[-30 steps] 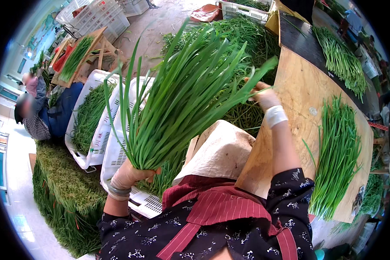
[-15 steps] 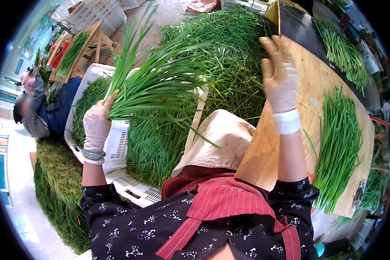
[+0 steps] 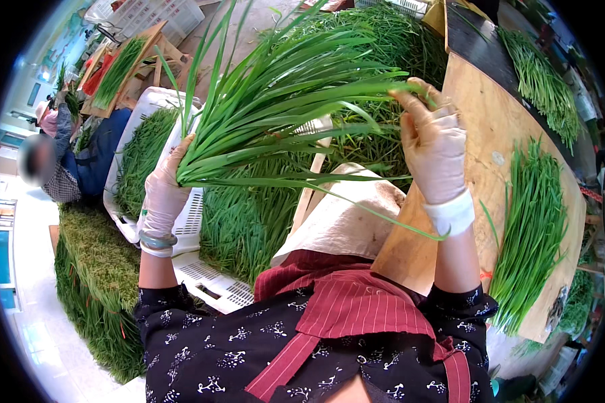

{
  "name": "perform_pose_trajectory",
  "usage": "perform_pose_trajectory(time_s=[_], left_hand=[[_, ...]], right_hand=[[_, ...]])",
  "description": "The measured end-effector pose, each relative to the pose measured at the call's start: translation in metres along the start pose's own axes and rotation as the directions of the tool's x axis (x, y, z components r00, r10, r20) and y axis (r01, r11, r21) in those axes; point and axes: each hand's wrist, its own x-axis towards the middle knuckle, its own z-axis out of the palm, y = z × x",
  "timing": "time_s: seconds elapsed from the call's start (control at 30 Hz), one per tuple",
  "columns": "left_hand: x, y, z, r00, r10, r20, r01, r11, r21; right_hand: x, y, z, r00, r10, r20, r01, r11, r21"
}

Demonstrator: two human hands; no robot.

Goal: The person sorts through a bunch of green onions to remove debris and then uses a red wire to secure them into a tight bundle on a wooden workspace.

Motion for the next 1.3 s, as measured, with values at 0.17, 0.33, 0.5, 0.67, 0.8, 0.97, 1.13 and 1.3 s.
perform_pose_trajectory(time_s=[0.17, 0.33, 0.5, 0.67, 0.8, 0.97, 1.13, 1.3], left_hand=[[-0.001, 0.017, 0.013, 0.997, 0.072, -0.026, -0.074, 0.995, -0.074], [-0.005, 0.025, 0.023, 1.000, 0.008, -0.008, -0.008, 0.999, -0.050], [-0.004, 0.025, 0.036, 1.000, 0.005, 0.007, -0.003, 0.984, -0.177], [-0.007, 0.029, 0.049, 0.999, -0.017, -0.040, 0.008, 0.974, -0.228], [-0.012, 0.031, 0.059, 0.995, -0.090, 0.032, 0.096, 0.946, -0.310], [-0.013, 0.029, 0.068, 0.997, -0.073, -0.009, 0.066, 0.938, -0.341], [-0.013, 0.031, 0.067, 0.998, -0.005, -0.060, -0.008, 0.976, -0.217], [-0.019, 0.027, 0.059, 0.996, 0.017, -0.091, -0.032, 0.985, -0.167]], right_hand=[[0.018, -0.035, 0.007, 0.951, 0.108, -0.288, 0.086, 0.805, 0.586], [-0.003, -0.055, 0.038, 0.933, 0.152, 0.326, -0.246, 0.932, 0.267], [-0.017, -0.054, 0.072, 0.831, 0.453, 0.323, -0.556, 0.663, 0.501], [-0.010, -0.047, 0.082, 0.488, 0.304, 0.818, -0.865, 0.040, 0.500], [-0.003, -0.053, 0.079, 0.540, 0.249, 0.804, -0.761, -0.263, 0.593], [-0.014, -0.050, 0.055, 0.520, 0.095, 0.849, -0.822, -0.214, 0.527], [-0.020, -0.032, 0.027, 0.561, 0.061, 0.826, -0.827, -0.002, 0.562], [-0.001, 0.008, -0.013, 0.635, 0.036, 0.771, -0.766, 0.154, 0.624]])
